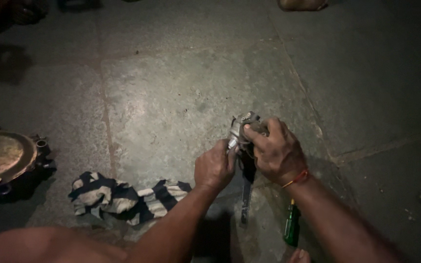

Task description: The person is using a thin metal strip and a cloth to scrape and wipe dirt and grease from a mechanical part by hand.

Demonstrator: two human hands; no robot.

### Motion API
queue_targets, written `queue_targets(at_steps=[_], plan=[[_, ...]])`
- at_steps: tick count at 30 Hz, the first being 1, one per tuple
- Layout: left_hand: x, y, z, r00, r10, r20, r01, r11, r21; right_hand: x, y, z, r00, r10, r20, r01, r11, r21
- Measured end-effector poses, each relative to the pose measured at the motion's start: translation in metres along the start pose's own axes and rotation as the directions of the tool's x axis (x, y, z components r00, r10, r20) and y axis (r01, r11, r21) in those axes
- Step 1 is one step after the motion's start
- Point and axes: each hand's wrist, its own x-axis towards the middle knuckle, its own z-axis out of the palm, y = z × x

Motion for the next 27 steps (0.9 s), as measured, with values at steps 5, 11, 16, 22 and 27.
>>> queue_targets(at_steps=[5,11,16,22,27], plan=[[-0.002,0.002,-0.002,0.998,-0.02,0.058,0.019,0.999,0.026,-0.003,0.002,-0.011,1.0,0.005,0.003,-0.005,0.999,0.039],[-0.004,0.001,-0.003,0.995,0.02,0.093,-0.02,1.0,-0.002,-0.043,0.023,0.012,0.981,0.19,0.041,-0.191,0.982,0.013],[0.002,0.005,0.001,0.989,-0.117,0.09,0.118,0.993,-0.002,-0.096,0.099,0.042,0.811,0.561,0.166,-0.572,0.82,0.028],[0.001,0.006,0.0,0.995,-0.092,0.044,0.092,0.996,0.018,-0.046,0.085,0.026,0.803,0.596,-0.012,-0.487,0.666,0.565],[-0.002,0.0,0.007,0.998,-0.065,0.024,0.064,0.997,0.032,0.025,0.021,0.036,0.955,0.297,-0.004,-0.224,0.73,0.645]])
